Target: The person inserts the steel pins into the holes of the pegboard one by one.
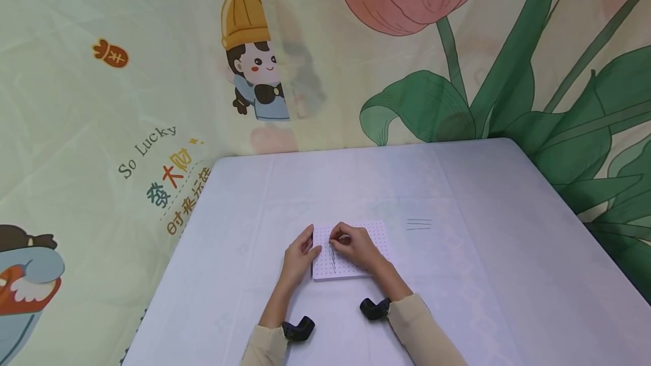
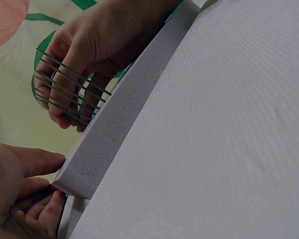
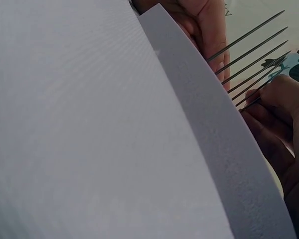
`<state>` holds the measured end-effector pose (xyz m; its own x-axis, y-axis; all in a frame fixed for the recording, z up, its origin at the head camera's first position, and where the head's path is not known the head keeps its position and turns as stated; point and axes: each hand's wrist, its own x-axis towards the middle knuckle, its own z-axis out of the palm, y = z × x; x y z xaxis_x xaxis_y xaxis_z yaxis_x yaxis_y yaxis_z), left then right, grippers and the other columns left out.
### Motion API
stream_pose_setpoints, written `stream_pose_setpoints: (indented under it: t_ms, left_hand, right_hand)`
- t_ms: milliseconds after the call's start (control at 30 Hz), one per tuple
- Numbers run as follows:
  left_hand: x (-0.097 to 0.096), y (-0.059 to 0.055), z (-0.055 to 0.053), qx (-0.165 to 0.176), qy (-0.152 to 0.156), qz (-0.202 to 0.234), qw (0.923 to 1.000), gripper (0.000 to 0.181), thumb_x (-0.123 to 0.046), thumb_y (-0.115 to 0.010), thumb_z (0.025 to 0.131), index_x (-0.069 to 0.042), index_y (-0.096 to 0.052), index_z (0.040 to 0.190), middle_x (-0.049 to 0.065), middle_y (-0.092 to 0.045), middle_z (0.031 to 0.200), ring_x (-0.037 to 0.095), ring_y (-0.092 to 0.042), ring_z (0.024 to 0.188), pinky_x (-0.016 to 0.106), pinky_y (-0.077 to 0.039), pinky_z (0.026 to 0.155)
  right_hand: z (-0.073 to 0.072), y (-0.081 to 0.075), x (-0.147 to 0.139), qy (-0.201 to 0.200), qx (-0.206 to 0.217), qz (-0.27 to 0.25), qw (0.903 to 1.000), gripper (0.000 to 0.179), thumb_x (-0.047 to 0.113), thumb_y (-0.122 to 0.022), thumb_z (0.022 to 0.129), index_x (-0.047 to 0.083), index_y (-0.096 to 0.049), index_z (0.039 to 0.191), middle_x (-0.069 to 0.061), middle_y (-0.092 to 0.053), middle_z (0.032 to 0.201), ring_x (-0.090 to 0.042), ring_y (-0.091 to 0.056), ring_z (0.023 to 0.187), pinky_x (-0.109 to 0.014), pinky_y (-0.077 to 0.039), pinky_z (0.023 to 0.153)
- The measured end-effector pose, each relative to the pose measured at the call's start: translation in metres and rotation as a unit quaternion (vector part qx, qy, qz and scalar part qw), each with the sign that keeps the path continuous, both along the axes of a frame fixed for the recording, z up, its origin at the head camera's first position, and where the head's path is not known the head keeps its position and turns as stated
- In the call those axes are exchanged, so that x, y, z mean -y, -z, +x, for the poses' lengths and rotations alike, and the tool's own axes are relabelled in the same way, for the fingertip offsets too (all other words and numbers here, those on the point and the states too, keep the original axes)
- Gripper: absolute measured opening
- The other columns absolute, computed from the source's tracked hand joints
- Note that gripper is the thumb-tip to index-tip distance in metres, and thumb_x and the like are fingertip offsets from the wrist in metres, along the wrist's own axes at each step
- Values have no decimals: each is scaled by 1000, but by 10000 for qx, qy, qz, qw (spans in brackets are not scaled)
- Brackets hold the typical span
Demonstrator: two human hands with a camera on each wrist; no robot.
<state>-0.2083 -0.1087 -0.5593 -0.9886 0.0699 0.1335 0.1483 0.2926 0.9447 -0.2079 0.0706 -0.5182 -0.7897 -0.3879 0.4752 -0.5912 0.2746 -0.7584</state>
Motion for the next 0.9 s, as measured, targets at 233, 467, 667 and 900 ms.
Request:
stream_pose_setpoints:
  t_ms: [233, 467, 667, 900]
  left_hand:
    - [-1, -2, 0, -7, -5, 48, 10000, 57, 1, -62, 84, 5, -38, 136, 18, -36, 142, 27, -38, 128, 23, -38, 101]
    - [-1, 0, 1, 3, 13, 74, 10000, 57, 1, -63, 84, 4, -39, 136, 18, -36, 142, 27, -37, 129, 23, -38, 101]
    - [-1, 1, 1, -35, 16, 75, 10000, 57, 0, -63, 84, 5, -39, 135, 19, -36, 142, 28, -36, 129, 24, -38, 101]
    - [-1, 1, 1, 9, -6, 57, 10000, 57, 1, -62, 84, 4, -38, 136, 17, -36, 142, 27, -36, 129, 22, -38, 101]
  right_hand:
    - [-2, 1, -1, -10, -11, 15, 10000, 10, -9, -64, 80, -6, -60, 89, -14, -65, 85, -25, -65, 81, -31, -58, 73]
    - [-1, 2, -2, -25, 102, 92, 9999, 12, -8, -62, 82, -6, -58, 92, -15, -64, 87, -25, -64, 83, -31, -58, 75]
    - [1, 0, -2, 1, 249, 81, 9997, 12, -8, -61, 82, -7, -59, 94, -16, -65, 89, -26, -64, 84, -33, -58, 76]
    - [1, 0, -3, 99, 226, -215, 9995, 13, -11, -57, 83, -8, -60, 95, -18, -66, 89, -30, -64, 84, -32, -57, 77]
